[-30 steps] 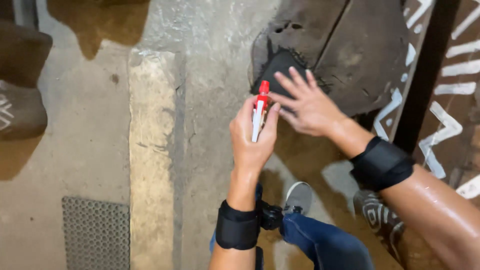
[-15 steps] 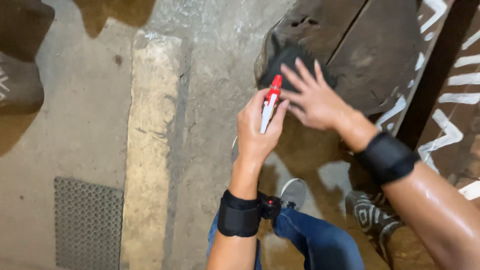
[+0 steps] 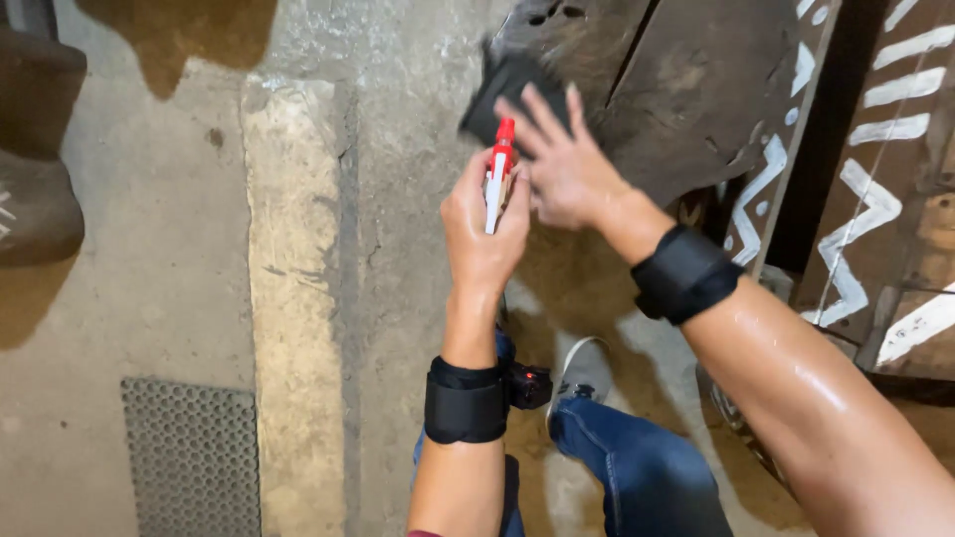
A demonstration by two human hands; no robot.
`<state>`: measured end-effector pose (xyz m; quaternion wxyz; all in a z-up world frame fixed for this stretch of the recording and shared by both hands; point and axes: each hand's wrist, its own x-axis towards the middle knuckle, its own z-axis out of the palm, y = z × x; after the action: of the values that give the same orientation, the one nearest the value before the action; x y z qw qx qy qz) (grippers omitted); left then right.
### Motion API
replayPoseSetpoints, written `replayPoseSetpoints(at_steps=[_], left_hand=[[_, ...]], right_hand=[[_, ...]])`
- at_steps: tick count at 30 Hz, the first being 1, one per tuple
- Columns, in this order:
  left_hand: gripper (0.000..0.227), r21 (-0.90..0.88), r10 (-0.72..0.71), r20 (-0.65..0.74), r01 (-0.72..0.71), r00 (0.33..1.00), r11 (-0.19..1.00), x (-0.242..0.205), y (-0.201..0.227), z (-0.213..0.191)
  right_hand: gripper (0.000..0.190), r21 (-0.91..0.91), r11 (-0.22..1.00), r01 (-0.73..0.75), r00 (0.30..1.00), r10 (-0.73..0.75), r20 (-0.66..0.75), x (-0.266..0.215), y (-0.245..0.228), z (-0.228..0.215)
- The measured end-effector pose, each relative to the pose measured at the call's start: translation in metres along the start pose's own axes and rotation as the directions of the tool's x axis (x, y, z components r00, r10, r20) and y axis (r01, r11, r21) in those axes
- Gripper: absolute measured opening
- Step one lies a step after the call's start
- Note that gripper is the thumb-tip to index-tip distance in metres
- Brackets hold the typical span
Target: The person wipes the surfaces of several wooden stools and a small wooden table using a black cloth. The person holds a red-capped spray bottle in the left hand throughout but does not visibly spray. The person moves from one stool to another and finishes by wiping the tabletop.
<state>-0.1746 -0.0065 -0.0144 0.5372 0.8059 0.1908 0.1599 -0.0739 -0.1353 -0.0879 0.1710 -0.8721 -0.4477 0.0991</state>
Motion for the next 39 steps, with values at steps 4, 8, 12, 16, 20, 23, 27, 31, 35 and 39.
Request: replayPoseSetpoints(at_steps=[4,8,12,16,20,23,27,31,35,39], left_hand=[[0.025,-0.018,-0.039,0.012,0.039,0.999,0.999,0.000,0.002,0.003],[0.024,-0.010,0.027,0.057,-0.027,0.998,1.000,-0.008,0.009,0.010],[0.021,0.002,-0.043,0.208,0.044,0.977,0.999,-0.016,0.021,0.023],[0.020,-0.066,0.002,0.293,0.018,0.956,0.998,-0.021,0.036,0.040],[0.021,-0.083,0.053,0.314,-0.028,0.948,0.996,-0.021,0.057,0.054],[0.021,-0.057,0.037,0.319,-0.020,0.947,0.998,-0.014,0.078,0.060],[0.024,-0.046,0.083,0.329,-0.071,0.941,0.996,0.013,0.097,0.081],[0.026,0.095,0.072,0.373,-0.115,0.925,0.989,0.044,0.092,0.106],[0.027,0.207,0.037,0.456,-0.147,0.889,0.967,0.074,0.088,0.123],[0.030,0.231,0.014,0.488,-0.145,0.873,0.962,0.093,0.084,0.135]], right_hand=[[0.053,-0.079,0.990,0.115,0.989,-0.106,0.105,-0.038,0.002,-0.004],[0.055,-0.005,0.997,-0.082,0.996,0.082,-0.027,-0.073,0.021,-0.017],[0.056,-0.037,0.958,-0.284,0.952,0.278,-0.127,-0.087,0.032,-0.019],[0.057,0.036,0.990,-0.133,0.991,0.134,-0.013,-0.099,0.035,-0.022],[0.047,0.556,0.801,-0.223,0.940,0.327,-0.095,-0.111,0.050,-0.024],[0.046,0.457,0.826,-0.330,0.757,0.521,-0.395,-0.116,0.060,-0.049],[0.043,0.468,0.771,-0.432,0.607,0.632,-0.481,-0.118,0.084,-0.072],[0.043,0.443,0.772,-0.456,0.600,0.634,-0.488,-0.107,0.108,-0.075],[0.045,0.400,0.787,-0.470,0.620,0.617,-0.485,-0.091,0.137,-0.076],[0.046,0.492,0.706,-0.509,0.577,0.704,-0.414,-0.081,0.150,-0.079]])
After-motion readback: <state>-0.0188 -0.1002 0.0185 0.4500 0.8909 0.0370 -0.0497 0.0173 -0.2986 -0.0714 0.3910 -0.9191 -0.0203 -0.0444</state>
